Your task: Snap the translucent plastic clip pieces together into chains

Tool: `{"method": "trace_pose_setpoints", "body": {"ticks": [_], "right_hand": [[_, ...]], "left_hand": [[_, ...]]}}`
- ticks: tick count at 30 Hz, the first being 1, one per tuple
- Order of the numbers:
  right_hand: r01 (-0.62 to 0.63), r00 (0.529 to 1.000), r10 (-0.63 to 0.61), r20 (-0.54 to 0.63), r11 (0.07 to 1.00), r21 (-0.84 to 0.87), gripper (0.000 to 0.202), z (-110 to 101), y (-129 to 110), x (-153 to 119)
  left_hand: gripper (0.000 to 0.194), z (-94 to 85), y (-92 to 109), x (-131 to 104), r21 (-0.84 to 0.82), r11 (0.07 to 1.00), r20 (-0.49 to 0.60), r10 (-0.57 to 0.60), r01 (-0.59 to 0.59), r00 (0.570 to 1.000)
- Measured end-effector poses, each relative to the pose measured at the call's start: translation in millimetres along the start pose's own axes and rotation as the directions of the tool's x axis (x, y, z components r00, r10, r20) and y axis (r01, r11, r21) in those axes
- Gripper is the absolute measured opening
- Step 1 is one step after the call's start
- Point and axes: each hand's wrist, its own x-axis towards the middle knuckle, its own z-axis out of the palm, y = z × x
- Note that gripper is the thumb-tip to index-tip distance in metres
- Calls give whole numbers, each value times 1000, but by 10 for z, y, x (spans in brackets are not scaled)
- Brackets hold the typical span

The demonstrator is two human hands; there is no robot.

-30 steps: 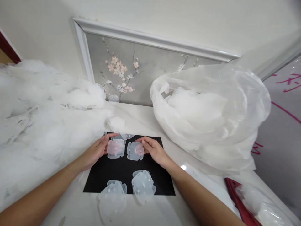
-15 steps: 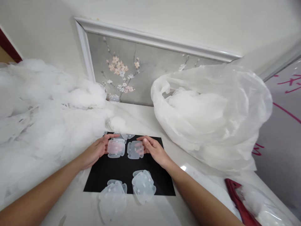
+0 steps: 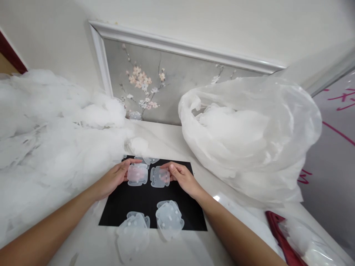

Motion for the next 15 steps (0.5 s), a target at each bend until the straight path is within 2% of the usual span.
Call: {"method": "trace_pose_setpoints", "body": {"ticks": [5,10,13,15], "right_hand": [[-9,1000,8,11,997,74,47,3,5,2],[16,998,-19,59,998,64,25,-30,35,8],[61,993,-59,102,998,-9,48,-48,61,2],[114,987,-106,120,992,-59,61,-47,73,-6]], "left_hand": [[66,-6,-4,9,-16,1000,18,-9,9,1000],[48,-32,28,-27,74,996,93,40,-47,995],[72,-54,15,-65,204,976,204,40,-82,978],[78,-58,-9,-78,367,912,207,113,-184,972]]}}
